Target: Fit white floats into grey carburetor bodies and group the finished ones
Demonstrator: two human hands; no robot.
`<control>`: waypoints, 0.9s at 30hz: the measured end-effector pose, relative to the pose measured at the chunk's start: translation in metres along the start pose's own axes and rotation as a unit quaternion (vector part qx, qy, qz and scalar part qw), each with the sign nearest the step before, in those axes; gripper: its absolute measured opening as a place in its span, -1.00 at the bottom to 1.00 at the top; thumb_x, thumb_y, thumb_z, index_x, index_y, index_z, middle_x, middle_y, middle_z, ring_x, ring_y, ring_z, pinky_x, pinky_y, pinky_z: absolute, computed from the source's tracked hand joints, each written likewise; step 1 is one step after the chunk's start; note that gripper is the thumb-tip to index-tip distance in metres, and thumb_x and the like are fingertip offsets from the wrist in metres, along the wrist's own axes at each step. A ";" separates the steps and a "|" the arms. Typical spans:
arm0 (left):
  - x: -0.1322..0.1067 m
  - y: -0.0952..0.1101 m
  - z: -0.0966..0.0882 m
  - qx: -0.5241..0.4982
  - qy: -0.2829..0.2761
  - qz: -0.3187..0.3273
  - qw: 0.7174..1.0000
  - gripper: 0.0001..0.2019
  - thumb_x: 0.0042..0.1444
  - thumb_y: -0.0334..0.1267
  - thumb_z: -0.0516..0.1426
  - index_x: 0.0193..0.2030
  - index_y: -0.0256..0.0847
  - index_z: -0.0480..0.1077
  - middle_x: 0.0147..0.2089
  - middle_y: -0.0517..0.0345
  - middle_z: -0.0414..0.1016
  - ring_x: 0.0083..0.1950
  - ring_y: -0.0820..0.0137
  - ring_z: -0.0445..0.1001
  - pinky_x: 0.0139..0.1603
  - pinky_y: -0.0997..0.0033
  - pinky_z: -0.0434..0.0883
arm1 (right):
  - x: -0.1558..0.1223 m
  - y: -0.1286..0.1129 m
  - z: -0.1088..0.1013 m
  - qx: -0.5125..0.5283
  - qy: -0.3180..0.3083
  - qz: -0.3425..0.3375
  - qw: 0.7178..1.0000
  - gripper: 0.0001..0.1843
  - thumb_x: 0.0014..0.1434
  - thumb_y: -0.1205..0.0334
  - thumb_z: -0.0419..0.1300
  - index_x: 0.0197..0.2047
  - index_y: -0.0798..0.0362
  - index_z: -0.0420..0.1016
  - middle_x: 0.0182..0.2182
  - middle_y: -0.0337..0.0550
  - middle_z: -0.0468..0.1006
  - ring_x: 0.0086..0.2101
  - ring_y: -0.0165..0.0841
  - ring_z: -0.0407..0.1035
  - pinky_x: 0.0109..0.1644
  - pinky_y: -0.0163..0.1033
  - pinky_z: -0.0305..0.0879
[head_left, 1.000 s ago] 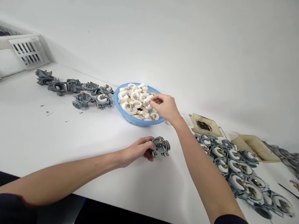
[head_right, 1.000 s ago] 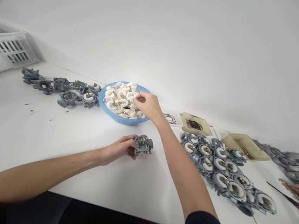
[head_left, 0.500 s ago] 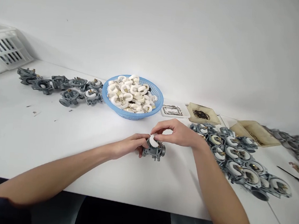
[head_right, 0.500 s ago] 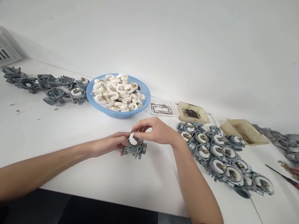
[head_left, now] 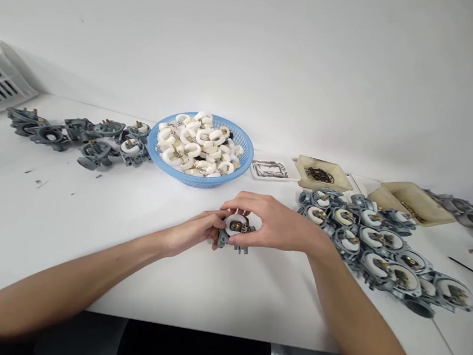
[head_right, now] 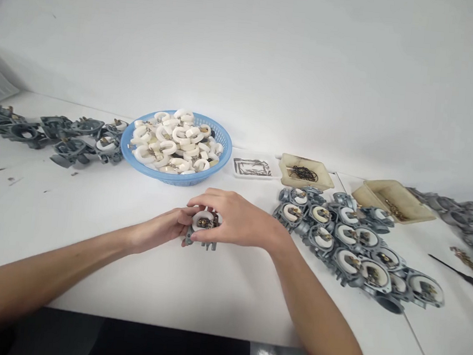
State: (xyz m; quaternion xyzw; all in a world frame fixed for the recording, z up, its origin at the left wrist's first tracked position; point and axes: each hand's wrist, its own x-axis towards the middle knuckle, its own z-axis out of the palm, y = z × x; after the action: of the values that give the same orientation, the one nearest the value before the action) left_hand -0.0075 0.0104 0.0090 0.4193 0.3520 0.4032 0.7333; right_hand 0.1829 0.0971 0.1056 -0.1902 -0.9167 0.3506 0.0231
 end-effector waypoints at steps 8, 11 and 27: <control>0.000 -0.001 -0.002 -0.012 -0.013 0.015 1.000 -0.70 0.32 -0.25 -0.05 -0.04 -0.28 0.46 -0.15 0.00 0.39 -0.26 0.35 0.25 -0.22 0.34 0.31 | -0.003 -0.009 0.005 -0.068 0.022 -0.028 0.997 -0.57 0.20 0.36 0.28 0.15 -0.01 0.53 -0.16 -0.20 0.62 -0.19 -0.31 0.46 -0.12 -0.24 0.29; -0.001 0.000 -0.001 -0.015 -0.009 0.011 1.000 -0.69 0.31 -0.24 -0.04 -0.01 -0.30 0.47 -0.08 -0.05 0.42 -0.25 0.35 0.26 -0.23 0.34 0.30 | -0.003 -0.008 0.003 -0.065 0.024 -0.030 0.997 -0.54 0.20 0.33 0.31 0.17 0.00 0.51 -0.10 -0.19 0.63 -0.13 -0.28 0.47 -0.05 -0.22 0.29; -0.001 0.002 0.004 -0.003 0.021 0.017 1.000 -0.86 0.23 -0.22 0.12 -0.22 -0.24 0.42 -0.27 0.13 0.37 -0.30 0.39 0.29 -0.28 0.39 0.32 | -0.012 -0.030 0.000 0.235 0.163 -0.188 0.940 -0.93 0.28 0.20 0.30 -0.21 0.01 0.57 -0.26 -0.13 0.61 -0.25 -0.33 0.51 -0.10 -0.21 0.47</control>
State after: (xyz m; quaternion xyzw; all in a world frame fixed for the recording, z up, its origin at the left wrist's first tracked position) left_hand -0.0052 0.0092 0.0125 0.4140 0.3594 0.4253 0.7201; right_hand 0.1837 0.0719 0.1262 -0.0581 -0.8110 0.5095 0.2816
